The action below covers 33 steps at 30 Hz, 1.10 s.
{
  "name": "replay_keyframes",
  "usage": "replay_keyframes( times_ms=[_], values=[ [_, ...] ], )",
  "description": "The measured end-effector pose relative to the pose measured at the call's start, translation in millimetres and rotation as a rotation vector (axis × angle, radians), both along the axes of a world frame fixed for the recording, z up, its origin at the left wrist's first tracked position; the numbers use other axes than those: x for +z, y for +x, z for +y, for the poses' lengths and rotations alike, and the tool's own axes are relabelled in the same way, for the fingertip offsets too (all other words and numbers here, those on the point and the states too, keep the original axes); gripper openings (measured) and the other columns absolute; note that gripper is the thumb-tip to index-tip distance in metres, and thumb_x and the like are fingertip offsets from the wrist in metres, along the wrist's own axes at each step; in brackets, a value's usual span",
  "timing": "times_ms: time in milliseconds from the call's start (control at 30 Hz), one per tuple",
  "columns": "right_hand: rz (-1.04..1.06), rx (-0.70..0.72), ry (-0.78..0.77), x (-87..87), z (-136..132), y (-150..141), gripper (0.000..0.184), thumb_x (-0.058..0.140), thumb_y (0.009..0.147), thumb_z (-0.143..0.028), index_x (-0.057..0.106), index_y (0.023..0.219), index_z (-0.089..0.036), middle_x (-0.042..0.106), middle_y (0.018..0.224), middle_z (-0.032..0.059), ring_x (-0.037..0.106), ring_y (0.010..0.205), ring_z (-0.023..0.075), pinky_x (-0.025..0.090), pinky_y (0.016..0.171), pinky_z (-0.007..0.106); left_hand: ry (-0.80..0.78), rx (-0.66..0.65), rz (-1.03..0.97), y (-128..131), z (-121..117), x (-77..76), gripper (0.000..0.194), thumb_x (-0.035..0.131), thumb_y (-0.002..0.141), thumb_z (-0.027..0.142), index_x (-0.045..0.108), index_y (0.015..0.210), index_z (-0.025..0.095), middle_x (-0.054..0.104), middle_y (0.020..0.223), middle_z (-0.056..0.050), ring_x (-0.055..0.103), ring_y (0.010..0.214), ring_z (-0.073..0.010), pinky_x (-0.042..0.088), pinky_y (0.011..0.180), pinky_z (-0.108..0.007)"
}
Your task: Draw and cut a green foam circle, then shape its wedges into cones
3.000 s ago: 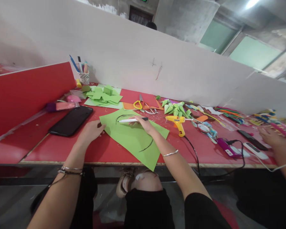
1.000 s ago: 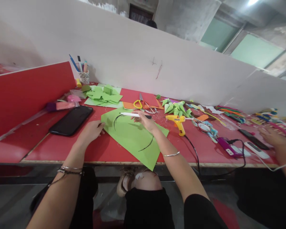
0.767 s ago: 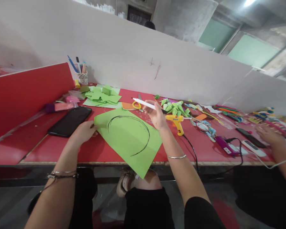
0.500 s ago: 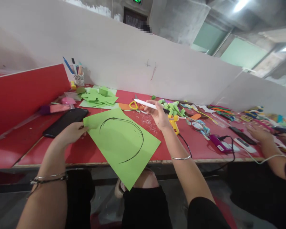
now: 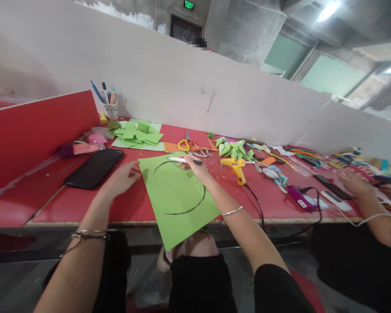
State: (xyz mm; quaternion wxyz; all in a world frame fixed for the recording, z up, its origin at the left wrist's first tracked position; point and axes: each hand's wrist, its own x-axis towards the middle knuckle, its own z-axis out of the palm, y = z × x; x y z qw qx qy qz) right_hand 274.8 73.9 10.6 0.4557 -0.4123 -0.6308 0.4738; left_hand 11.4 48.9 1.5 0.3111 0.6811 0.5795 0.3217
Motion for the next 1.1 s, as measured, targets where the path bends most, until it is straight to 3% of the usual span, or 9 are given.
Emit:
replay_keyframes(
  times_ms=[100,233,767,1100],
  values=[
    [-0.02,-0.05,-0.04,-12.1,8,-6,0.028,0.045,0.08,-0.037,0.06,0.091,-0.017,0.064,0.077,0.0042,0.056,0.06,0.0087,0.044,0.058,0.022,0.163,-0.126,0.298,4,0,-1.6,0.042,0.046,0.07,0.032,0.055,0.106,0.014,0.056,0.112,-0.013,0.051,0.106,-0.0248,0.035,0.096,-0.038],
    [-0.041,-0.086,-0.033,-18.9,10,-12,0.023,0.048,0.077,-0.031,0.06,0.089,-0.017,0.065,0.077,0.0039,0.057,0.059,0.008,0.045,0.058,0.021,0.169,-0.184,0.47,7,0,-1.2,0.043,0.041,0.074,0.032,0.055,0.11,0.014,0.053,0.121,-0.012,0.044,0.114,-0.0255,0.031,0.099,-0.038],
    [-0.022,-0.023,-0.041,-14.5,-1,-17,0.019,0.047,0.077,-0.025,0.061,0.086,-0.015,0.065,0.076,0.0031,0.057,0.06,0.0087,0.047,0.062,0.023,0.142,-0.173,0.581,-1,-1,-8.3,0.052,0.034,0.078,0.032,0.045,0.125,0.012,0.045,0.131,-0.009,0.04,0.12,-0.0227,0.029,0.101,-0.034],
    [-0.123,0.24,0.042,-12.2,-4,-11,0.026,0.049,0.08,-0.033,0.064,0.094,-0.017,0.066,0.083,0.0034,0.057,0.075,0.0113,0.044,0.075,0.026,0.14,-0.193,0.531,-2,-2,-4.6,0.053,0.034,0.076,0.033,0.046,0.123,0.012,0.047,0.13,-0.008,0.041,0.119,-0.0216,0.029,0.101,-0.032]
  ],
)
